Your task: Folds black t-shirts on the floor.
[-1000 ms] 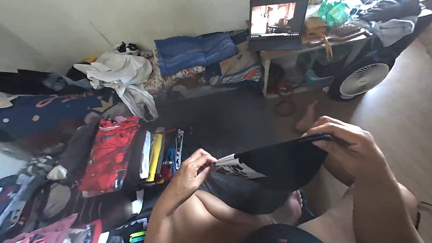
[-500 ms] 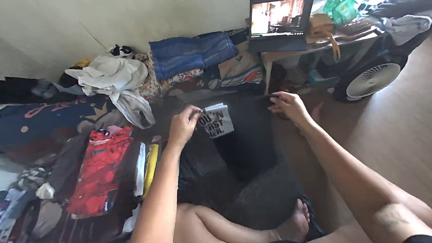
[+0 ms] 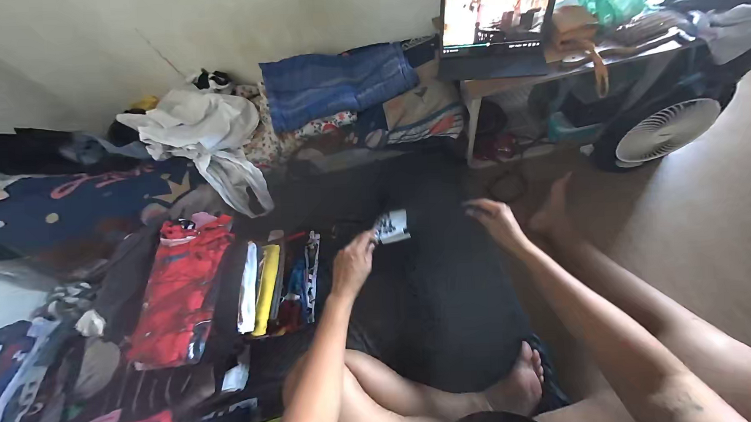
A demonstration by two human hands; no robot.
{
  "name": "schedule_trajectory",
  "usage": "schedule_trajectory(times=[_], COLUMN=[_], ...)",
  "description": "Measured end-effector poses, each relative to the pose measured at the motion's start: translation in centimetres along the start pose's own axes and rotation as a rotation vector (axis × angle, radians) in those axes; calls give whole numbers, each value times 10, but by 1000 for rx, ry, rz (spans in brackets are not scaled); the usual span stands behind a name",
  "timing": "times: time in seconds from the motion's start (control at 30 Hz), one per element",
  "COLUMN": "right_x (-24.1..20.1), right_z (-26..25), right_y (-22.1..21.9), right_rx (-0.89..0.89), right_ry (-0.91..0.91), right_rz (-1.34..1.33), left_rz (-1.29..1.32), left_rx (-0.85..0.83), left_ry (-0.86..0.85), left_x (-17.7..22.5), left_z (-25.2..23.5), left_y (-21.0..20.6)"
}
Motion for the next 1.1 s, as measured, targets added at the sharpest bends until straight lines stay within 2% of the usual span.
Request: schedule_trajectory(times=[0.07,0.17,0.3,0.4,0.5,0.6,0.67,0.77,0.87,0.93,1.03,1.1], right_x=[25,43,48,43,26,5,-8,-17,-6,3,19,26], right_z=[37,88,133,156,178,192,187,152,100,62,36,33], right_y=[-13,-20,-14,-5,12,24,29,27,0,-21,-51,-65], right_rx=[-141,-246,-280,-343,-591,-780,-723,-460,-220,-119,-127,-136], right_ry=[-128,-135,-104,-120,-253,-338,-327,-333,-383,-426,-530,-574], right_rz=[38,78,109,131,172,150,105,55,-15,-16,107,213], left_rz=[-44,-98,-138,-157,-114,81,247,387,490,534,470,356], left_rx=[-208,-423,-482,-631,-855,-1015,-938,-627,-290,-113,-25,-14], left_ry=[48,48,-61,-71,-52,-14,45,275,547,650,760,780], left_x=[0,15,39,56,72,75,67,49,26,17,11,13], left_z=[31,67,99,126,149,153,142,105,61,32,16,16], left_y=[-26,-37,-32,-26,-12,6,16,18,-15,-44,-92,-107])
Point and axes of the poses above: each hand's wrist, its own z-axis away from the middle knuckle, its own y-axis out of the back of the hand, x = y × z, the point moved 2 cm from there along -z, towards the middle knuckle, and after that the axes turned 5 degrees about x, right-handed, at the moved point
